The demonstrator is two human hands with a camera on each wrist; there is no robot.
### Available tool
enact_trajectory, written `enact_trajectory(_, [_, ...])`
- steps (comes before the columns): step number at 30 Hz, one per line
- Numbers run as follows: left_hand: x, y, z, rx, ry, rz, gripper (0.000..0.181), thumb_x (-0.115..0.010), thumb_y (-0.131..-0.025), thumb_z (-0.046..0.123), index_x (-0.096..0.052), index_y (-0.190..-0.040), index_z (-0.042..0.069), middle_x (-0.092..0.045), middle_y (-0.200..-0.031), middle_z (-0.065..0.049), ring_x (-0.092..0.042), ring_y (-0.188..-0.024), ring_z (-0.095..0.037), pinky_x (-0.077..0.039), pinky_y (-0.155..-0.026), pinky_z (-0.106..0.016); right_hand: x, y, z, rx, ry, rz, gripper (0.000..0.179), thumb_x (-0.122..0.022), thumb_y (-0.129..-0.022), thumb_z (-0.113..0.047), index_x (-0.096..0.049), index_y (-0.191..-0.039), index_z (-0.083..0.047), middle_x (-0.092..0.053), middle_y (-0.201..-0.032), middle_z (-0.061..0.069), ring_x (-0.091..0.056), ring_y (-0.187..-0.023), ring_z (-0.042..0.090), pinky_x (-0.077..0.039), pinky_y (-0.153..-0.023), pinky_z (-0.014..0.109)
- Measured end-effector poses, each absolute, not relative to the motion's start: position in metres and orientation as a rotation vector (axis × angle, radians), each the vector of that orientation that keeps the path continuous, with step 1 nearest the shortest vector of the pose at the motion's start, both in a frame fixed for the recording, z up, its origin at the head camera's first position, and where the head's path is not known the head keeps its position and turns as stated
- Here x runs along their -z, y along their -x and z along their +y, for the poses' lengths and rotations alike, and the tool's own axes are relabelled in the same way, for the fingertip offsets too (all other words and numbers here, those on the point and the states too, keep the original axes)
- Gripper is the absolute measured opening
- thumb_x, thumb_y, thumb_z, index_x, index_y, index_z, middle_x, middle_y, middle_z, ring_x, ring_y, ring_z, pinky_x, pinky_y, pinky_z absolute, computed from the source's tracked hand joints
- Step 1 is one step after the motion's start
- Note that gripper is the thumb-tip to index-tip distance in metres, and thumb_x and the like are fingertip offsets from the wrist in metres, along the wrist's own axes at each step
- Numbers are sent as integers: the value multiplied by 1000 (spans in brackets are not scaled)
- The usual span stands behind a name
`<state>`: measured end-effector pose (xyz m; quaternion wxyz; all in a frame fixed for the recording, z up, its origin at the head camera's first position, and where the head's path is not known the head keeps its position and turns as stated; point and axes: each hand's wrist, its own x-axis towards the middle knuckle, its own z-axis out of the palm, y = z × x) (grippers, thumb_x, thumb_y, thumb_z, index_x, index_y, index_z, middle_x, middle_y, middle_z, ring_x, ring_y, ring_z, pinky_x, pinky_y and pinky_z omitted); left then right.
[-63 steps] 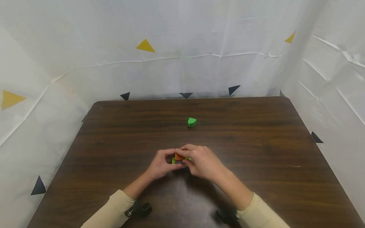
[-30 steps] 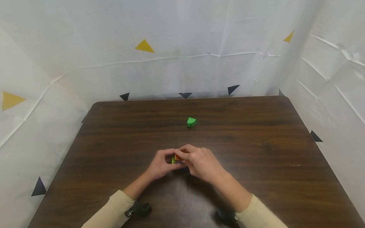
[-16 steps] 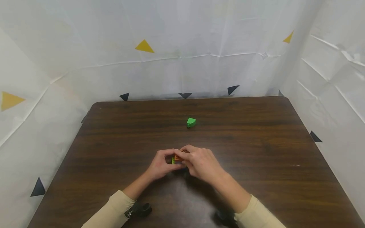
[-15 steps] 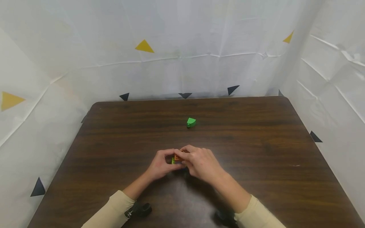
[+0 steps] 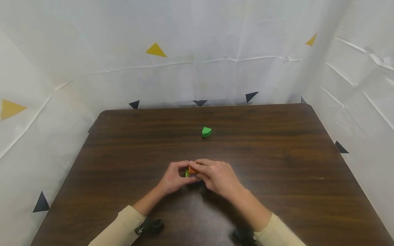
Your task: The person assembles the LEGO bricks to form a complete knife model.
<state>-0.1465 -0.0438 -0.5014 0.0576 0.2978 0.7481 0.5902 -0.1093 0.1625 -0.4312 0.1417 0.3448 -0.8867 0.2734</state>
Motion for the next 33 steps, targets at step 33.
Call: enact_trajectory(33, [503,147,-44,-1744,-837,2307,32,-85,-79,25,-72,-105,13,-70,-97,3,-64,-84,-10,-55,-71,-28,414,162,192,-1199,-1057,-2841,31,-65,-96,-15,-67,-126,-9,-66,-122,7,-66,-102,18,-55,-82,36])
